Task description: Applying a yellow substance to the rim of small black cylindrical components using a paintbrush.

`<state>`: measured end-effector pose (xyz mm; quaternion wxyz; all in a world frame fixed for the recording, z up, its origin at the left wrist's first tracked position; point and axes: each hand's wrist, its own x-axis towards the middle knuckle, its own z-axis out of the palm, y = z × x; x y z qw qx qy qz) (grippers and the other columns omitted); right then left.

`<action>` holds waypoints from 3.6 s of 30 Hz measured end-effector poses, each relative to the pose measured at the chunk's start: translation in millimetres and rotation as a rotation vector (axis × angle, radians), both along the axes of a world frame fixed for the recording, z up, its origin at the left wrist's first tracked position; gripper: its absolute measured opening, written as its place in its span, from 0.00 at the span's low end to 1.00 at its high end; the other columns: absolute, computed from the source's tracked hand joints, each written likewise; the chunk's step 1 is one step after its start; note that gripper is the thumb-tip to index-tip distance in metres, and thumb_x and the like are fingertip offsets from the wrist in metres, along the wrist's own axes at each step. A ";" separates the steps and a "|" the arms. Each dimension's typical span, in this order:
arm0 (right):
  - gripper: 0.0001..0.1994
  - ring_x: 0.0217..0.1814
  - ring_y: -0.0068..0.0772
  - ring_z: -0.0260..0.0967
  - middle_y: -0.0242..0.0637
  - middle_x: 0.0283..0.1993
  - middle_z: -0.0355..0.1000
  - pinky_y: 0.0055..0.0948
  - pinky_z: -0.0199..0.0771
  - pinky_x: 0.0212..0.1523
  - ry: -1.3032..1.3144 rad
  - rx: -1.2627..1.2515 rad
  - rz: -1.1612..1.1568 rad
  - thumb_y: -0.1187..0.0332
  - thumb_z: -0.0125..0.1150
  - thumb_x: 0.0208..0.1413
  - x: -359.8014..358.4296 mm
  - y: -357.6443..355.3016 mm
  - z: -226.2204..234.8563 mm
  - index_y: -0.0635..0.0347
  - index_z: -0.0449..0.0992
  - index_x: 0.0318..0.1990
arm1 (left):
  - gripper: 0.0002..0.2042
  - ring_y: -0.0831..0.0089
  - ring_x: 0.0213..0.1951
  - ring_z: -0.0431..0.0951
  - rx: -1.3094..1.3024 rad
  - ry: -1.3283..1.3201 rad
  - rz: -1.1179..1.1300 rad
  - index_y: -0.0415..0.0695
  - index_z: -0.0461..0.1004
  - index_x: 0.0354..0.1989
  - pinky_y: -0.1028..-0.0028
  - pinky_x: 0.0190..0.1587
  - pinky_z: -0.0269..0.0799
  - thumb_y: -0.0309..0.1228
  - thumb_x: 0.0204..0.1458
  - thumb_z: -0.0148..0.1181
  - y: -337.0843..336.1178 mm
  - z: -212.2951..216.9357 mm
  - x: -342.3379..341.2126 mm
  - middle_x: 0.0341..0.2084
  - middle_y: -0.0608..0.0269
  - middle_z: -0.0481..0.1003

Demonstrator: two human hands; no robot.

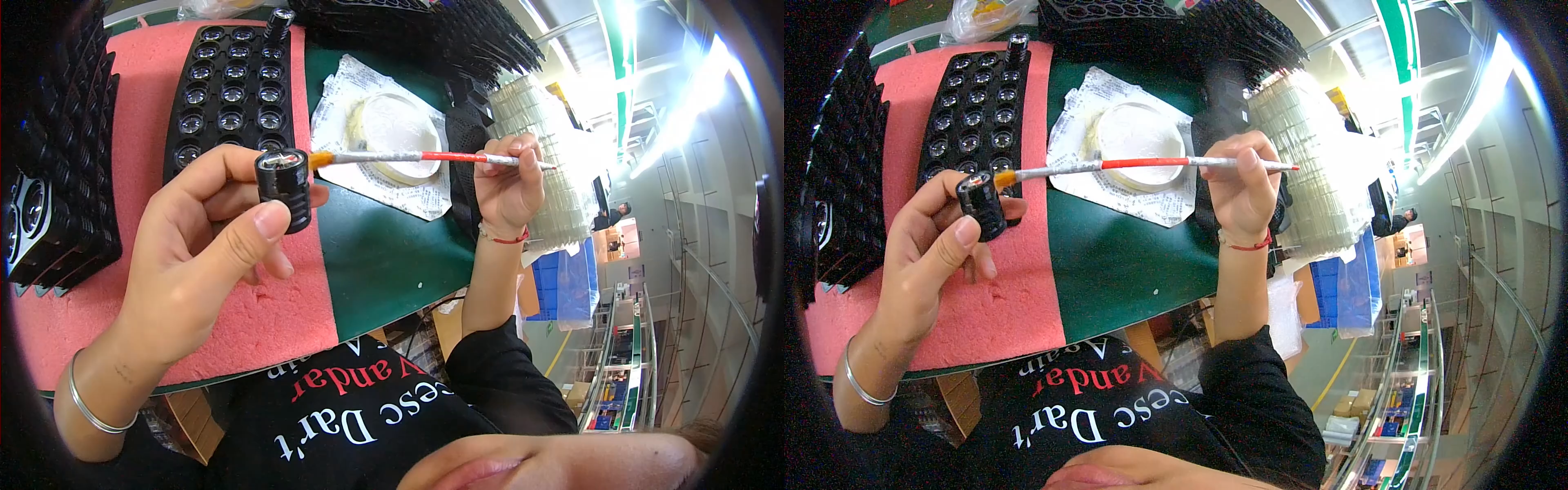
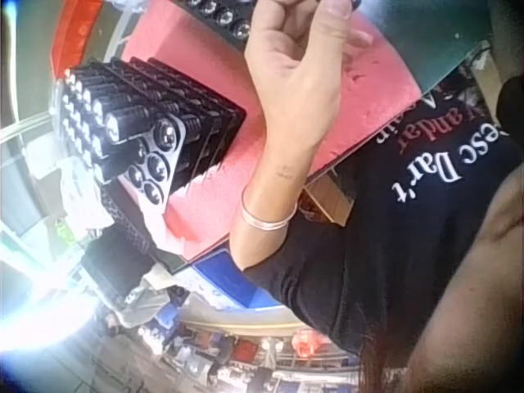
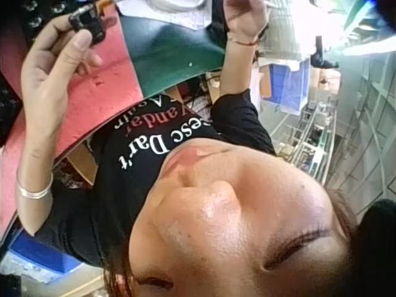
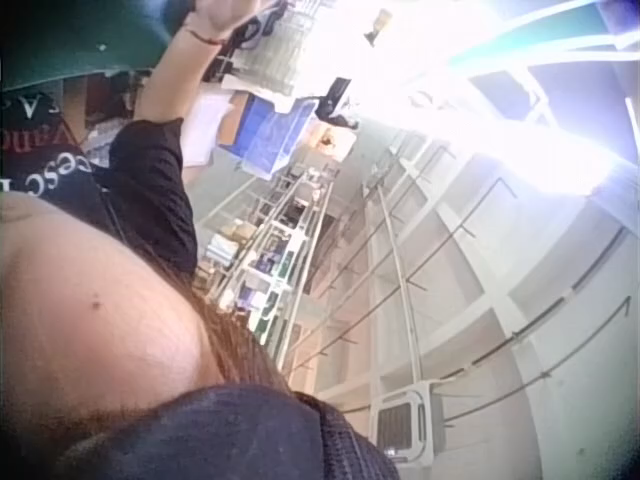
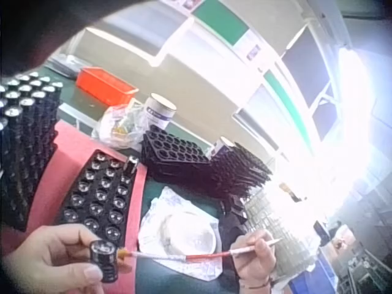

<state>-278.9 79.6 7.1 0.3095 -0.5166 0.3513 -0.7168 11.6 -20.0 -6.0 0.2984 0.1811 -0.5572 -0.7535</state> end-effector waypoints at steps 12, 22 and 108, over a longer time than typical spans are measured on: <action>0.06 0.24 0.28 0.62 0.36 0.23 0.65 0.26 0.61 0.25 -0.167 0.007 -0.033 0.69 0.51 0.48 3.1 -1.7 2.3 0.63 0.65 0.26 | 0.13 0.84 0.20 0.69 -0.003 0.045 -0.040 0.39 0.60 0.41 0.87 0.21 0.63 0.30 0.48 0.48 2.2 7.9 7.5 0.36 0.52 0.70; 0.07 0.22 0.25 0.59 0.35 0.22 0.63 0.23 0.59 0.24 -0.152 -0.007 -0.087 0.68 0.51 0.49 7.3 0.2 6.6 0.63 0.65 0.27 | 0.11 0.76 0.26 0.73 -1.047 -0.022 0.081 0.38 0.63 0.37 0.81 0.24 0.67 0.24 0.43 0.51 0.2 23.7 22.9 0.32 0.51 0.73; 0.07 0.21 0.15 0.66 0.31 0.20 0.69 0.12 0.64 0.22 0.125 -0.202 -0.556 0.70 0.54 0.49 1.5 9.1 13.6 0.66 0.71 0.26 | 0.16 0.60 0.32 0.73 -1.367 -1.079 0.596 0.43 0.73 0.29 0.67 0.37 0.66 0.44 0.38 0.56 -107.4 26.7 -93.0 0.26 0.54 0.74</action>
